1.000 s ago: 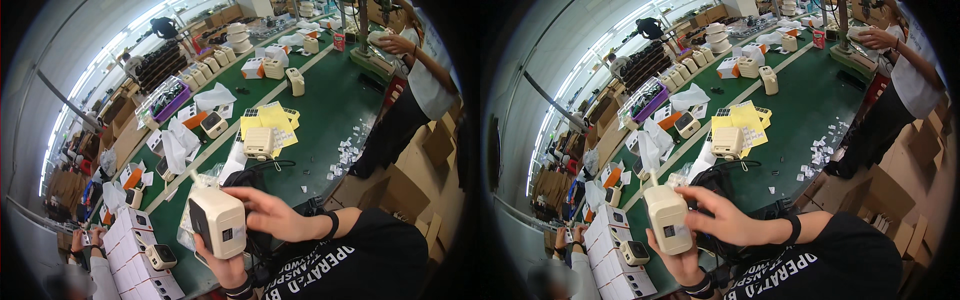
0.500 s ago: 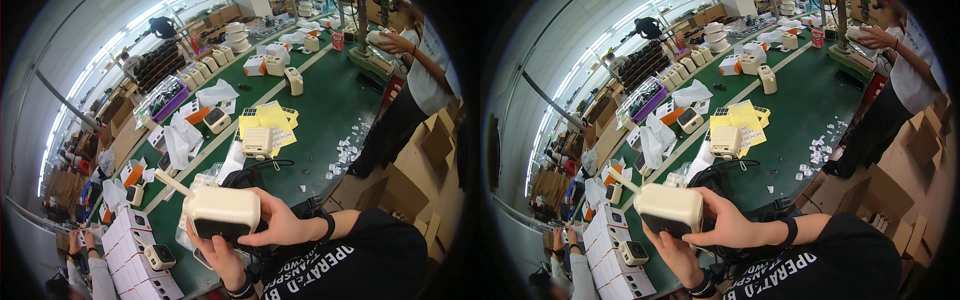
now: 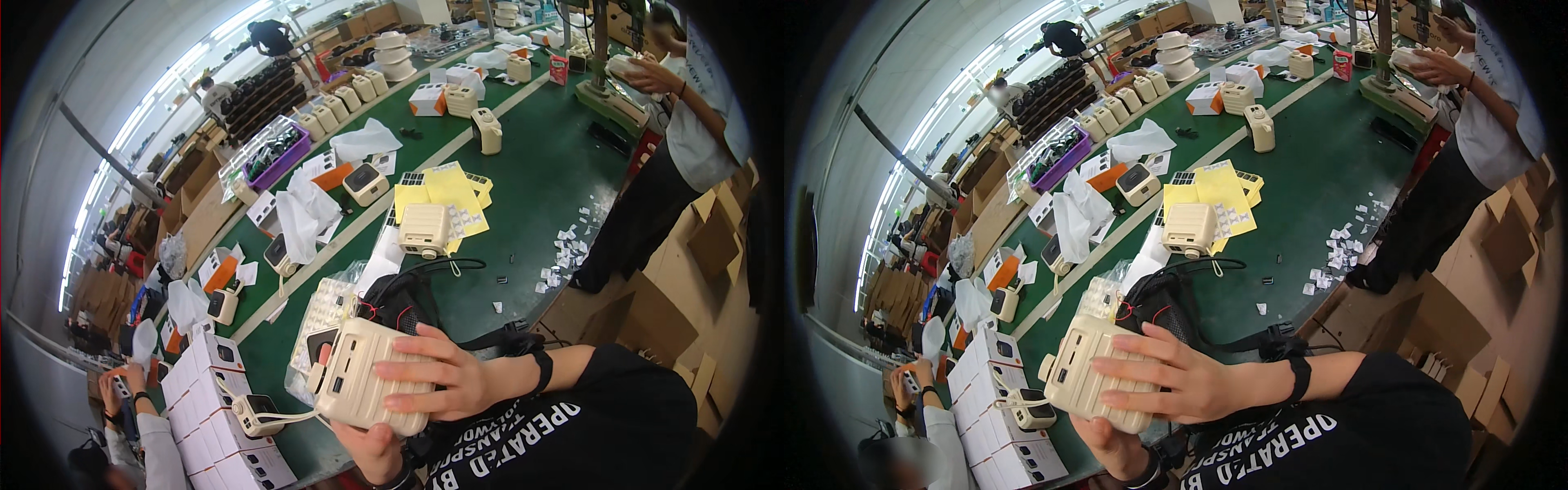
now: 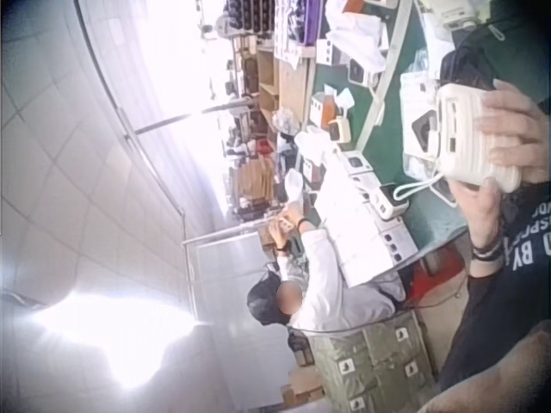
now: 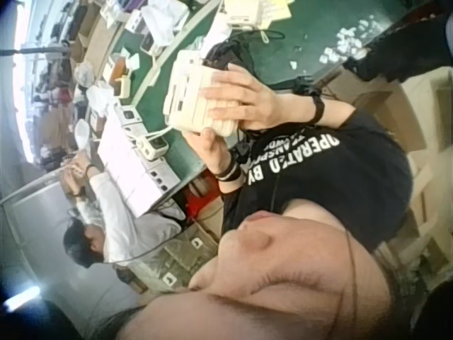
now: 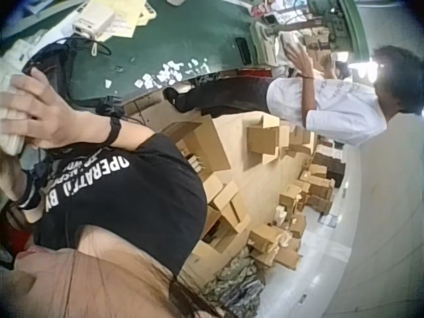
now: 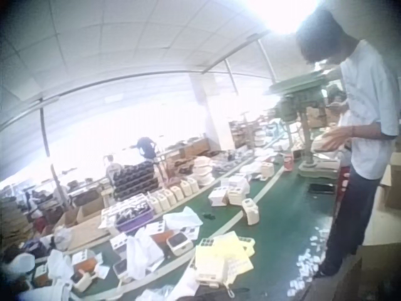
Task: Picking up electronic devices, inspecting them, and placing them into boxes or onto a packing line.
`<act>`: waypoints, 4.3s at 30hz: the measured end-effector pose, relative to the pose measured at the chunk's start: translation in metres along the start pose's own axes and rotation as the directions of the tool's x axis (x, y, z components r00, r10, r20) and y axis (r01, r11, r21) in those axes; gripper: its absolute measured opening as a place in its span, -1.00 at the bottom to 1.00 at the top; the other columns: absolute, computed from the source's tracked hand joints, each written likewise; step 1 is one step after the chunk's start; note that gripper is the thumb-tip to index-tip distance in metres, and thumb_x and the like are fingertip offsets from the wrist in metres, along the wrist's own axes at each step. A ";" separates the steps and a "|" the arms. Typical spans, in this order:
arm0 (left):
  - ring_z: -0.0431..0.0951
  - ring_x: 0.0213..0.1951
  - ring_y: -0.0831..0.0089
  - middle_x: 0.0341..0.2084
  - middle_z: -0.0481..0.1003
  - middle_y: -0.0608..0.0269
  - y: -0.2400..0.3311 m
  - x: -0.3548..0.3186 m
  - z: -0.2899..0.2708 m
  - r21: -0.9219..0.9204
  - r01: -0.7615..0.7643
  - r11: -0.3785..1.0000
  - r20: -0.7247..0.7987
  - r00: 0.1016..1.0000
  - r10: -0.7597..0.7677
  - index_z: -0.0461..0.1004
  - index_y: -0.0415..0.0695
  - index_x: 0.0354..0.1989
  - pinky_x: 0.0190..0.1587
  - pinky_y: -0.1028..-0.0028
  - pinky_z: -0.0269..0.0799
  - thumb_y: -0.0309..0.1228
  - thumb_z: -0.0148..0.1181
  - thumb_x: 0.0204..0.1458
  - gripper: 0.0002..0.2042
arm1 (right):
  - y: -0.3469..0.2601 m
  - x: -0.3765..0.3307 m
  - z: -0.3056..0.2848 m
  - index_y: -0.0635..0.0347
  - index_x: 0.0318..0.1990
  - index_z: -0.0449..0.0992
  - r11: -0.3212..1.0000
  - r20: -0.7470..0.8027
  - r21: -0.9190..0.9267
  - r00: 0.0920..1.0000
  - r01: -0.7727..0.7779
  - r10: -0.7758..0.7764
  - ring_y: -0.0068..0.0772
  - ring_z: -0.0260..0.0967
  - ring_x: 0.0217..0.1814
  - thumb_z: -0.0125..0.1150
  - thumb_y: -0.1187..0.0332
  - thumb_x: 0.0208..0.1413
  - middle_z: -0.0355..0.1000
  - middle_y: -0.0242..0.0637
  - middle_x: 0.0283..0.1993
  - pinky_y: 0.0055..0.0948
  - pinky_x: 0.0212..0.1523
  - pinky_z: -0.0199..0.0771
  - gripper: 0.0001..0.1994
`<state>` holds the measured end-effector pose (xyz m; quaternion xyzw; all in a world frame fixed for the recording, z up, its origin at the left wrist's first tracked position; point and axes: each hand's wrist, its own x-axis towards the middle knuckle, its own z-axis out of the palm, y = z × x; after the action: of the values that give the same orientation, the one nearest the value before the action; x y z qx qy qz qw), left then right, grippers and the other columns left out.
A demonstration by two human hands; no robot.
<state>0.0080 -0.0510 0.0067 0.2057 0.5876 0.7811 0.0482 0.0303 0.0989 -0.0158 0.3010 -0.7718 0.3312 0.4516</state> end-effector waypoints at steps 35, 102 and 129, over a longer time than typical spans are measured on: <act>0.27 0.07 0.05 0.09 0.10 -0.02 -0.029 0.040 -0.037 -0.108 0.257 0.960 0.041 0.966 -0.254 -0.26 -0.13 0.29 -0.01 0.23 0.32 -0.03 0.17 -0.13 -0.09 | 0.146 0.071 -0.020 0.27 -0.34 0.53 0.604 0.235 0.311 0.675 -0.734 0.699 -0.43 0.42 -0.35 0.26 0.06 -0.19 0.48 -0.18 -0.40 -0.48 -0.30 0.38 -0.59; 0.35 -0.04 -0.04 0.10 0.06 -0.17 -0.032 0.042 -0.001 -0.782 0.618 0.079 0.560 0.752 -0.347 0.03 -0.23 0.19 -0.05 0.13 0.43 -0.22 -0.09 0.11 -0.47 | 0.009 0.022 -0.043 0.25 0.27 -0.08 0.769 0.169 0.339 0.839 -0.542 0.517 -0.10 -0.15 0.33 0.30 0.30 -0.15 -0.11 -0.03 0.29 -0.25 0.26 -0.11 -0.16; 0.27 0.07 0.31 0.02 0.23 0.02 -0.004 0.028 0.029 0.255 0.030 0.967 0.033 0.999 -0.040 0.04 -0.34 0.14 0.10 0.37 0.16 -0.08 0.10 -0.02 -0.31 | 0.027 0.033 -0.044 0.04 0.19 0.14 0.988 0.268 -0.142 0.959 -0.056 0.093 0.05 -0.09 0.24 0.26 0.22 -0.24 0.02 -0.04 0.16 0.04 0.16 -0.02 -0.26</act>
<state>-0.0071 -0.0153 0.0172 0.2143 0.6854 0.6944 0.0463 0.0177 0.1443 0.0238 0.2841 -0.8579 0.2511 0.3467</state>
